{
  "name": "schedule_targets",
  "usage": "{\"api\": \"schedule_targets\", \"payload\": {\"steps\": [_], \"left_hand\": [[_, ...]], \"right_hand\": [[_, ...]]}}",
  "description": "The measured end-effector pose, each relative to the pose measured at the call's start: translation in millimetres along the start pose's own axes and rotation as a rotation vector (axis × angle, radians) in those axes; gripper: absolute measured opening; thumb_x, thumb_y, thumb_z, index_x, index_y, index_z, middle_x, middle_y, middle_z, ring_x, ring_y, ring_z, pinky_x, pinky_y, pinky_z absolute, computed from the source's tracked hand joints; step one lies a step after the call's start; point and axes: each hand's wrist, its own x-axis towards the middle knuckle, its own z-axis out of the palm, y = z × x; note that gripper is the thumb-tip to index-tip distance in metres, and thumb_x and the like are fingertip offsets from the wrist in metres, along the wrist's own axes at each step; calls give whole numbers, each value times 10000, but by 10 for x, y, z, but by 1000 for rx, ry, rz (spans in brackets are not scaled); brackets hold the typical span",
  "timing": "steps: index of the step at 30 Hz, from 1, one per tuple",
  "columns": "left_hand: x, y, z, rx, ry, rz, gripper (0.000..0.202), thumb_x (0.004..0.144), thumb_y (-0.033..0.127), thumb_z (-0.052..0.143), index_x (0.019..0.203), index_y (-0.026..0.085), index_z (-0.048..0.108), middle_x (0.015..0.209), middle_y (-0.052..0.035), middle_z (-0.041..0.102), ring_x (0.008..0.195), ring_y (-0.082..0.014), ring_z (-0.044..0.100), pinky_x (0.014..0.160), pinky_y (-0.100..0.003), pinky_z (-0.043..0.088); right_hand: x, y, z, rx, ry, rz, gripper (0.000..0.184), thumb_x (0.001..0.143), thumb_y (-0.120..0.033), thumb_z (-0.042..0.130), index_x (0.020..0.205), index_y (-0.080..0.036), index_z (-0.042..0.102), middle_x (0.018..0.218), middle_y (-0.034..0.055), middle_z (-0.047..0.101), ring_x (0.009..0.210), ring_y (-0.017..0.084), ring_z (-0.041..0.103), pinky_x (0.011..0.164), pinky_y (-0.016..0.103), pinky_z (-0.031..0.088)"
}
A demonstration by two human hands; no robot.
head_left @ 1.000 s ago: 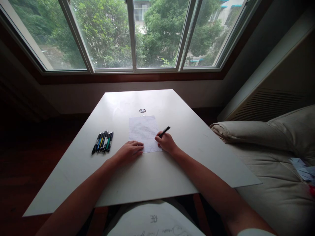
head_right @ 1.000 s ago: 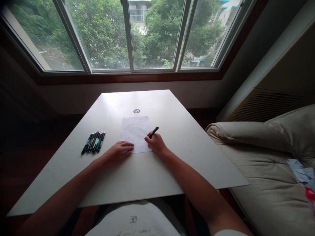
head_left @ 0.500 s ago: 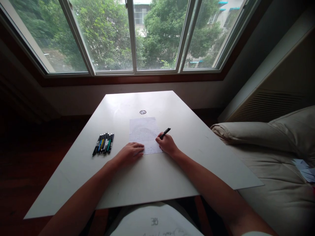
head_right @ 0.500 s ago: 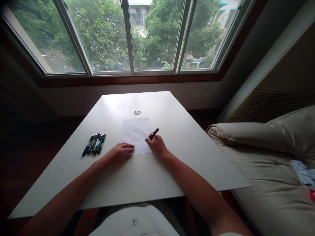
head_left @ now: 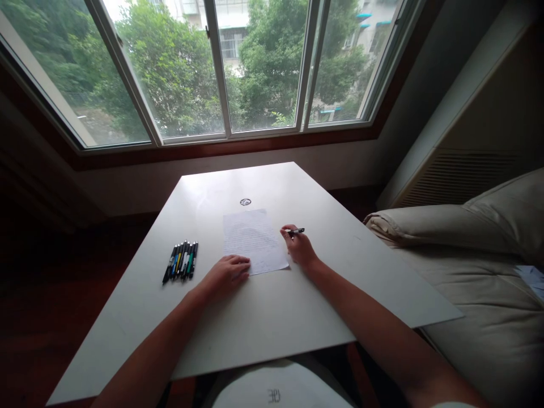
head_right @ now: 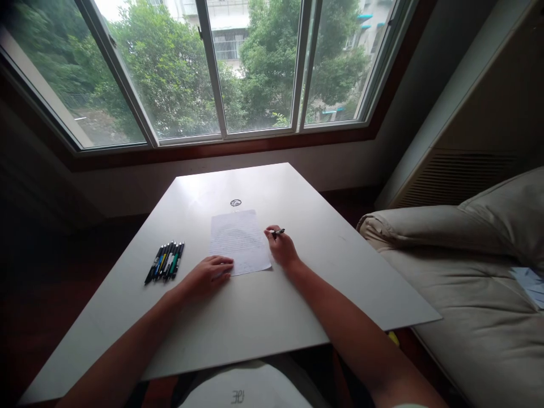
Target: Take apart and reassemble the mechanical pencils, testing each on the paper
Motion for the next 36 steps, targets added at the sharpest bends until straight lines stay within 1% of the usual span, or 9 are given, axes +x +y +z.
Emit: {"api": "schedule_targets", "payload": {"steps": [4,7,10,14,18,23,26,29,36], "left_hand": [[-2,-1,-7,2,-7,1,305,971,305,547,1249,268,669,1291,-63,655,1168,-244,601,1020,-403,477],[1,-4,-9,4,-7,-1,309,971,309,547,1253,267,668,1289,-65,656,1166,-245,601,1024,-406,474],[2,-6,-11,7,-4,-2,304,971,317,548,1243,267,674,1284,-67,659,1164,-248,603,1024,-413,473],[0,0,-20,-2,4,3,300,968,316,553,1235,264,679,1277,-74,663,1161,-248,605,1018,-412,478],[-4,6,-27,-10,13,11,304,970,321,550,1239,258,678,1275,-83,664,1155,-247,608,1013,-407,483],[-3,8,-22,-1,12,5,299,972,317,545,1235,268,679,1277,-73,663,1159,-247,606,1013,-403,483],[0,14,-20,3,10,4,300,970,311,548,1237,267,678,1276,-70,663,1159,-245,605,1015,-402,483],[0,16,-17,5,12,8,300,973,305,543,1237,267,678,1271,-74,664,1152,-244,608,1015,-403,480],[-8,4,-22,10,11,4,285,974,293,536,1215,264,686,1264,-73,665,1143,-250,607,1001,-408,478]], "right_hand": [[31,75,-78,34,41,-58,343,954,-360,411,1225,-212,561,995,64,649,645,159,650,557,274,526],[12,17,-57,56,104,-129,415,968,-269,360,1365,-205,461,1200,117,558,848,178,666,744,354,580],[-25,-100,-14,88,158,-210,430,989,-208,324,1401,-226,446,1266,127,501,978,193,650,888,411,559],[-64,-198,-7,118,168,-292,341,1008,-245,389,1320,-235,525,1246,116,506,995,207,645,865,404,578],[-79,-197,-9,53,133,-321,198,1003,-257,428,1100,-222,596,1131,105,567,962,221,635,872,409,565],[-86,-204,31,-12,57,-329,193,1013,-260,403,1004,-219,591,1028,92,596,925,217,624,847,367,544],[-60,-170,-5,-27,132,-269,214,1016,-292,411,1142,-212,564,1112,94,593,842,186,634,757,324,543],[1,-49,-79,-175,200,-152,279,1003,-315,441,1230,-215,568,1130,85,614,772,171,619,750,318,524],[102,318,-68,-336,137,-22,228,888,-237,574,1054,-204,727,1011,91,660,839,217,642,763,338,503]]}}
